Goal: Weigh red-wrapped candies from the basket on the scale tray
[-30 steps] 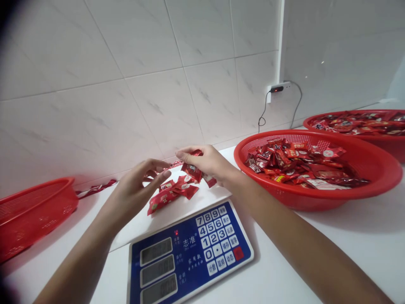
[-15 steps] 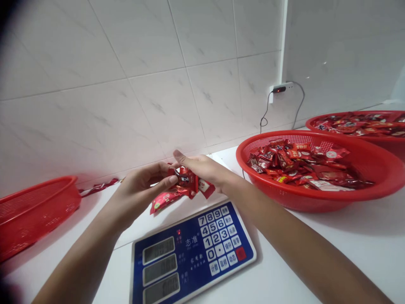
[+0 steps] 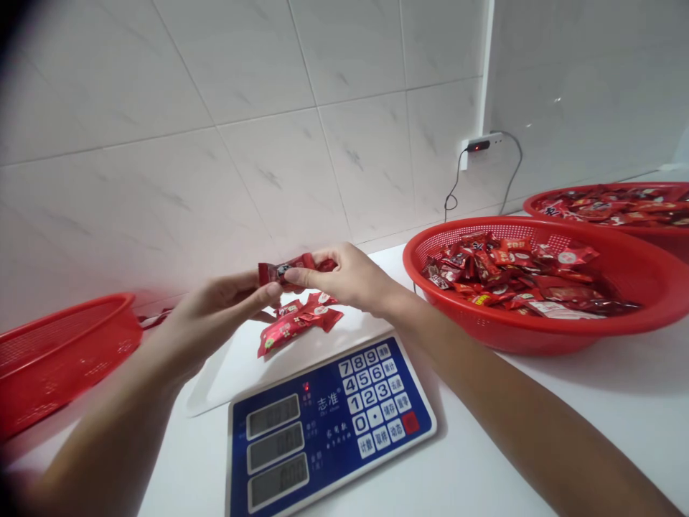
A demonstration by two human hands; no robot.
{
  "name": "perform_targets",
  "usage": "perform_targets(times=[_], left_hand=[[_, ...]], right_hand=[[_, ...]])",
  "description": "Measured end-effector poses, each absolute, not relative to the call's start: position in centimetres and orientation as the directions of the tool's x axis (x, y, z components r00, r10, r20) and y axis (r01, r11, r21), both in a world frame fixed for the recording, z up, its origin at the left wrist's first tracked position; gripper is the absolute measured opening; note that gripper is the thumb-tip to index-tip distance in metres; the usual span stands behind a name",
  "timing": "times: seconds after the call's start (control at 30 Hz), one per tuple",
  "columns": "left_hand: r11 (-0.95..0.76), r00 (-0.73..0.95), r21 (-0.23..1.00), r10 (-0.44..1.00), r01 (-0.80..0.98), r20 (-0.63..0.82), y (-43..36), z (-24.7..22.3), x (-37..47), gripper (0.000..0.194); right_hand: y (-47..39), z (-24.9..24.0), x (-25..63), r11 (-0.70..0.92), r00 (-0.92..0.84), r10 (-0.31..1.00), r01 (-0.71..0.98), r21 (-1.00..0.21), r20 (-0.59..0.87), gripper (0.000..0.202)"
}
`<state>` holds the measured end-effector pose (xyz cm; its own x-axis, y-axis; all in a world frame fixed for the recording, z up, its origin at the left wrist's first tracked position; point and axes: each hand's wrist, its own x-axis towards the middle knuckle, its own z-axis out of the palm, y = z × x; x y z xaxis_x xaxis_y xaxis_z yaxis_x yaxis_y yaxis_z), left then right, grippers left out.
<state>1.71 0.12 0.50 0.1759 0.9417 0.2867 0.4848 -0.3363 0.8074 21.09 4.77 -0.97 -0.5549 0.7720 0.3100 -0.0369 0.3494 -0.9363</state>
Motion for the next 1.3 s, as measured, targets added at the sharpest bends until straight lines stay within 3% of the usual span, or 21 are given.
perform_targets(times=[0.27,0.6,0.67,0.77,0.83,0.9,0.97,1.1,1.17,1.3], left_hand=[[-0.375,0.256,0.809,0.924,0.453,0.284,0.4,0.2,1.8,0.03],[-0.404,0.248,0.726,0.915,0.556,0.319,0.6,0.2,1.4,0.027],[-0.418,0.201,0.655,0.902,0.63,0.382,0.5,0.3,1.4,0.024],[-0.488,0.145,0.448,0.781,0.749,0.607,0.0,0.4,1.5,0.015],[-0.542,0.19,0.285,0.66,0.791,0.727,-0.2,0.4,1.5,0.013],[-0.568,0.257,0.193,0.615,0.8,0.745,-0.1,0.4,1.3,0.017],[-0.53,0.247,0.231,0.68,0.816,0.69,0.3,0.4,0.9,0.021],[-0.337,0.066,0.616,0.905,0.712,0.42,1.2,0.2,-0.2,0.036],[-0.281,0.141,0.733,0.958,0.619,0.249,1.3,0.1,-0.4,0.049],[-0.27,0.289,0.704,0.953,0.657,0.095,0.9,0.0,0.2,0.039]], right_hand=[[5.2,-1.2,21.4,0.375,-0.585,0.742,-0.043,-0.926,0.328,0.024],[5.4,-1.4,21.5,0.363,-0.609,0.745,0.028,-0.931,0.272,0.031],[5.6,-1.5,21.8,0.34,-0.613,0.758,0.079,-0.937,0.224,0.039],[5.9,-1.6,22.1,0.238,-0.668,0.731,0.057,-0.97,0.14,0.05],[6.0,-1.6,22.1,0.142,-0.709,0.699,0.008,-0.99,0.095,0.053],[6.1,-1.5,22.1,0.105,-0.709,0.702,0.013,-0.994,0.064,0.048],[6.1,-1.5,22.1,0.172,-0.673,0.736,0.093,-0.981,0.065,0.04],[5.8,-1.5,22.1,0.356,-0.607,0.782,0.247,-0.901,0.143,0.03],[5.6,-1.4,22.0,0.374,-0.598,0.787,0.266,-0.888,0.153,0.03],[5.2,-1.3,21.7,0.373,-0.588,0.795,0.279,-0.885,0.15,0.021]])
